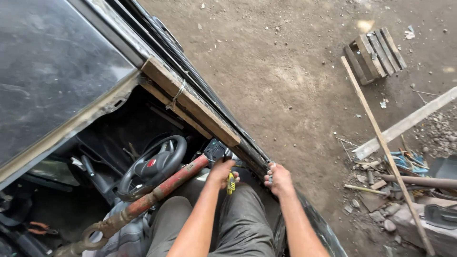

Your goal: The person sits in a small vehicle and uses pliers to twist wire, securing a wooden board along the windshield frame. They reposition the wire at several points along the frame, then pick up a hammer and tap the board to seat it against the frame.

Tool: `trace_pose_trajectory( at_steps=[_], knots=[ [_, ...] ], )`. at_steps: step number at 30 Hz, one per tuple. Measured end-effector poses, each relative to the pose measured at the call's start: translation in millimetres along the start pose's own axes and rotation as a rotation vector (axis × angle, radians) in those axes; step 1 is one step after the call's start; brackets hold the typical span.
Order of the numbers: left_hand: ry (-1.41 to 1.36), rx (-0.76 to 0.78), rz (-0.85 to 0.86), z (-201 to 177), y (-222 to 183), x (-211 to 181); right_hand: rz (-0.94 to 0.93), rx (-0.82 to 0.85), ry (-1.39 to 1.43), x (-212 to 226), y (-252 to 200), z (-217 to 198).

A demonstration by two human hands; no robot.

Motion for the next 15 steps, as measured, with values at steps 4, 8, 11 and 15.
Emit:
trace_pose_trajectory(
  at_steps=[4,8,11,15],
  knots=[
    [0.064,-0.066,0.032,19,37,9,-0.161,-0.083,-0.127,4,-12,24],
    [0.29,-0.078,0.421,-6,88,9,-0.236,0.057,-0.546,53,-12,53],
    [0.29,-0.12,0.377,1,64,4,-0.282,0.089,-1.526,125,-45,94],
    [0.555,-0.292,0.314,-2,63,1,-0.695,0.238,-1.127,132,-17,160]
  ],
)
Point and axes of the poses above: each hand's wrist, its own y-axis towards the middle knuckle, its own z-axis out of the palm, x = y × z, the point moved 2 cm from there along y, towards the middle knuckle, and after that the axes turned 14 degrees about -z, right-handed, at the moved point
